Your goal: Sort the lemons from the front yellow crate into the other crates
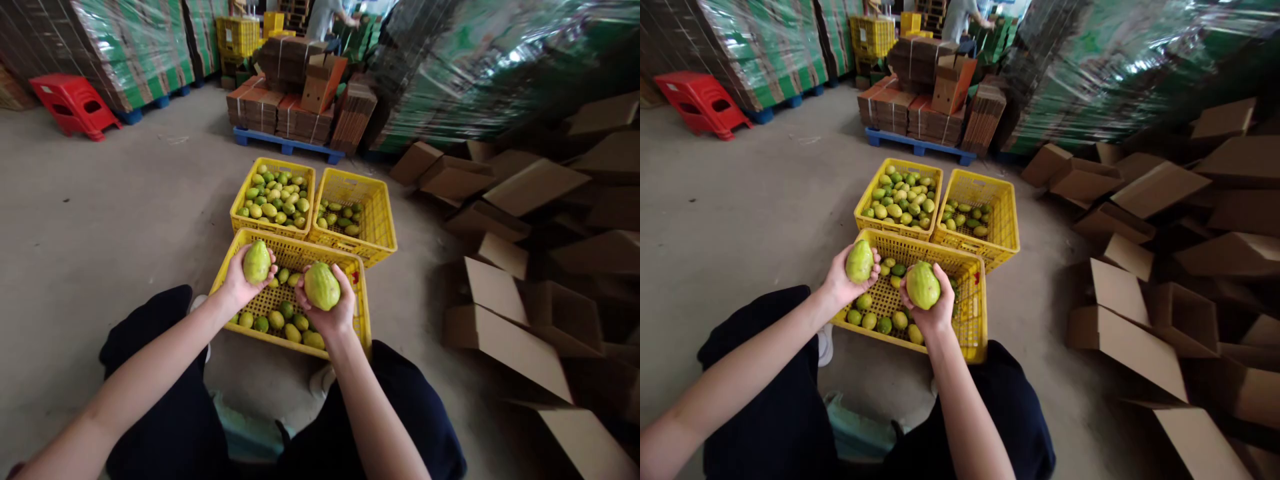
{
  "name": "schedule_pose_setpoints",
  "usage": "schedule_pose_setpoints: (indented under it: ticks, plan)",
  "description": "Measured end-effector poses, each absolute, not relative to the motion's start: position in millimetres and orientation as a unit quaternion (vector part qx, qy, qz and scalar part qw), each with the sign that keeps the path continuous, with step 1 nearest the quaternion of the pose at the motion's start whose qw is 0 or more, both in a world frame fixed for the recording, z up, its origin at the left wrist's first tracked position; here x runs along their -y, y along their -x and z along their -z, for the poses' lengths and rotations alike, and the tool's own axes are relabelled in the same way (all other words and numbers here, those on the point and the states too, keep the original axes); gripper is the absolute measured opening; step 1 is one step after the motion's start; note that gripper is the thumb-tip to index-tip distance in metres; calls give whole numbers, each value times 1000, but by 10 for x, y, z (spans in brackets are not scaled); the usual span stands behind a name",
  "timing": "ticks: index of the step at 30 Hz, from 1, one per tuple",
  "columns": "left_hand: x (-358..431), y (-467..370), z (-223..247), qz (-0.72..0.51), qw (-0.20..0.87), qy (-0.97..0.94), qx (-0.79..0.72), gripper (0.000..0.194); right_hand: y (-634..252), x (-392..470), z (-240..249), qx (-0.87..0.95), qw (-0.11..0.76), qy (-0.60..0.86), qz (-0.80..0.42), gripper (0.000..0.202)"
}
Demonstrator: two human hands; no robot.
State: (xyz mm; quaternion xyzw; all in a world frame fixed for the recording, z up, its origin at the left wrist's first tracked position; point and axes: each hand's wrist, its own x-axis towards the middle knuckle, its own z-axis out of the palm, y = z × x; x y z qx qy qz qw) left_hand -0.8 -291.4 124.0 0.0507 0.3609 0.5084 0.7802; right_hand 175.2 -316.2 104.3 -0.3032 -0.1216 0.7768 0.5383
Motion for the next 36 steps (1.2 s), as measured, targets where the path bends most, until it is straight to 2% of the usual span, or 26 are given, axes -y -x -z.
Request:
schedule_pose_setpoints:
  ticks: [8, 15, 19, 20, 22, 25, 28, 32, 36]
  plan:
    - [2889, -65, -1163, -459, 784, 10, -417, 37, -1664, 3096, -1009, 111, 463, 405, -781, 28]
    - [2899, -143, -1091, -448, 753, -19, -481, 12, -1638, 3103, -1038, 63, 465, 384, -795, 19]
    - [2926, -158, -1034, -441, 741, -76, -501, 9, -1669, 3109, -995, 89, 468, 426, -769, 16]
    - [2932, -152, -1017, -451, 730, -114, -500, 10, -1678, 3115, -972, 120, 477, 440, -751, 18]
    - [2942, -126, -983, -484, 687, -232, -491, 26, -1700, 3136, -926, 224, 515, 477, -676, 30]
    - [2953, -64, -946, -517, 586, -434, -448, 55, -1742, 3174, -888, 433, 561, 524, -474, 53]
    - [2963, -8, -941, -536, 520, -535, -395, 58, -1765, 3208, -884, 560, 563, 513, -325, 55]
    - [2976, 41, -957, -530, 521, -558, -369, 55, -1769, 3229, -892, 575, 606, 450, -314, 55]
    - [2970, 90, -963, -537, 560, -513, -368, 57, -1838, 3210, -943, 542, 607, 438, -382, 56]
